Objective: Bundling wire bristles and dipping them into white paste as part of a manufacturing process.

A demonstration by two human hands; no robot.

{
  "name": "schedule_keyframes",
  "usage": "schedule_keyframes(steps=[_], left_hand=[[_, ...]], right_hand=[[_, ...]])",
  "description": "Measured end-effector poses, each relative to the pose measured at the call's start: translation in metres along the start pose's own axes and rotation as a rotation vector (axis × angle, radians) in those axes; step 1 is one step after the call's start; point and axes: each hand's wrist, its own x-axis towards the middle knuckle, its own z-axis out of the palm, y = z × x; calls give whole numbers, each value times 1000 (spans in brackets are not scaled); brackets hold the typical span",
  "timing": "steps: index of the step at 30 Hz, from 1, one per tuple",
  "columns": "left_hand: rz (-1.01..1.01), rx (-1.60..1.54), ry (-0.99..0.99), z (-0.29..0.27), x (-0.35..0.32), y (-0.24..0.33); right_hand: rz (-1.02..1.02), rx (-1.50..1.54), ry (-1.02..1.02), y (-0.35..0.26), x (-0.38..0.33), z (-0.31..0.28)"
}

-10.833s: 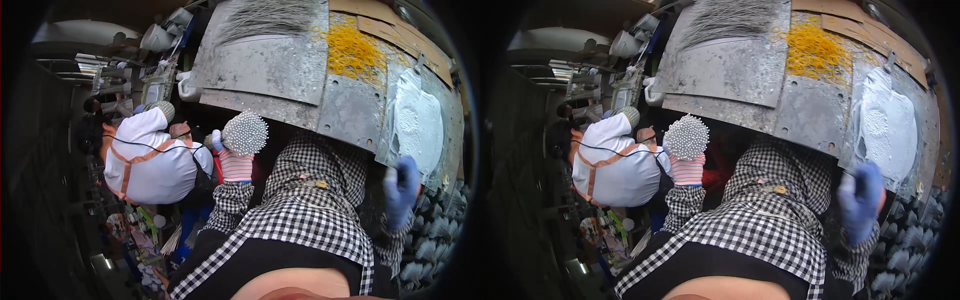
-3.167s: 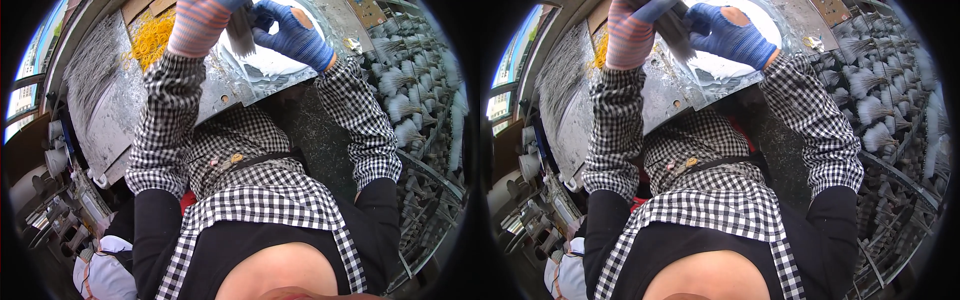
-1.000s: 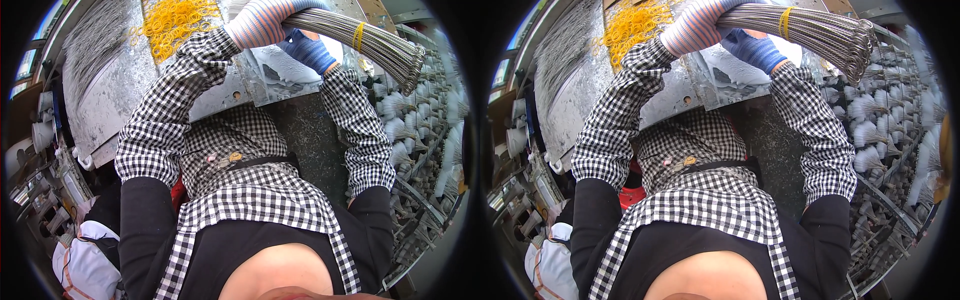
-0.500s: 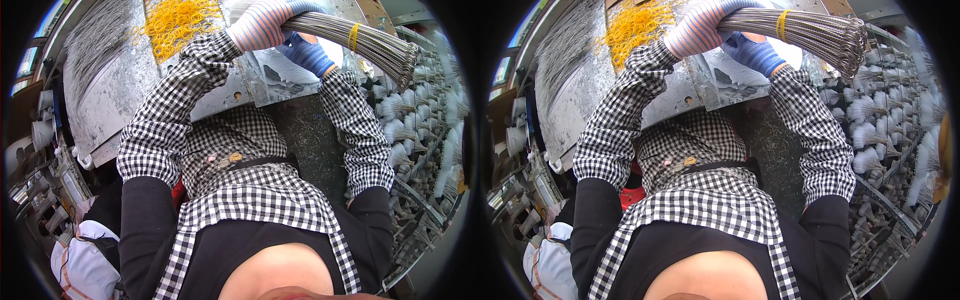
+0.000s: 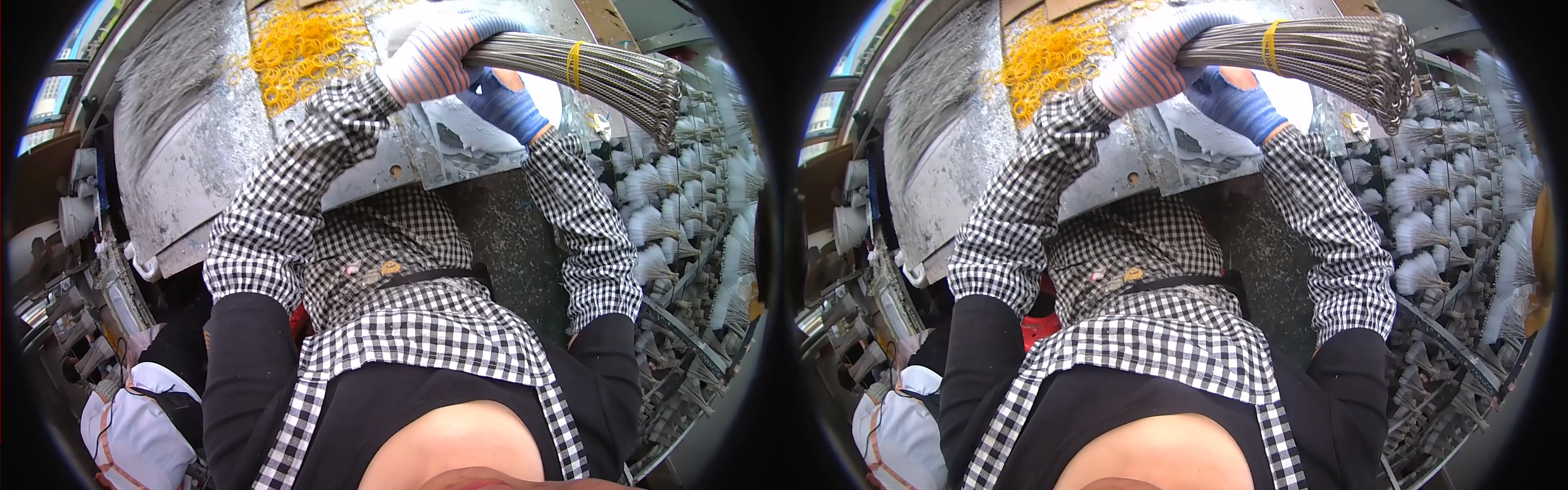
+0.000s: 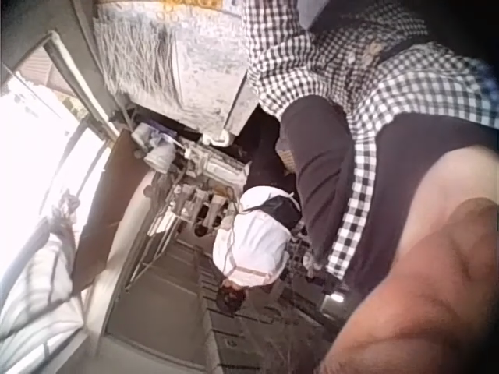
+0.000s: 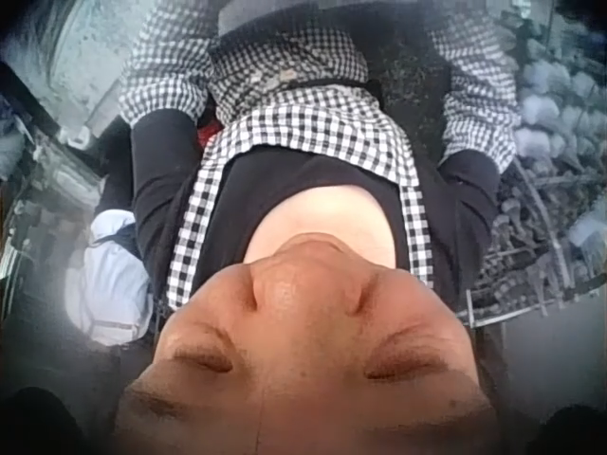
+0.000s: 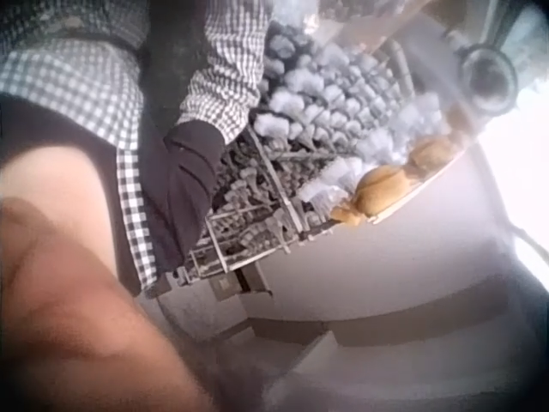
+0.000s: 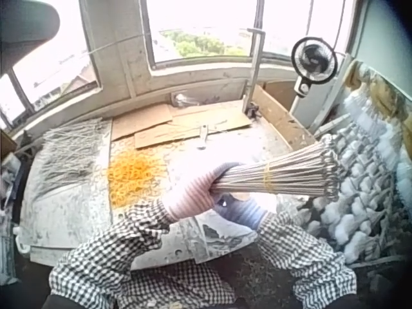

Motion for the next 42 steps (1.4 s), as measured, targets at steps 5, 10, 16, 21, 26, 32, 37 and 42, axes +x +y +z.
schedule_keyframes(steps=[5, 10, 16, 21, 26, 32, 37, 42], left_hand=[[-271, -136, 257, -38, -28, 46], [-341, -489, 1106, -115, -80, 141], [-384, -763, 1257, -177, -213, 196], [-521, -892, 1899, -169, -287, 215], [-535, -828, 2141, -163, -333, 220], [-550, -813, 2161, -158, -346, 223], [-497, -947, 2079, -157, -360, 219], [-579, -939, 2060, -161, -354, 220]], right_hand=[[-72, 19, 239, -68, 6, -41], [13, 367, 439, -150, -46, -88], [-3, 760, 193, -192, -63, -40], [-81, 835, 22, -216, -56, -13], [-167, 823, -69, -228, -44, 5], [-175, 806, -139, -235, -39, 14], [-160, 807, -178, -241, -45, 15], [-152, 790, -185, -243, -49, 14]])
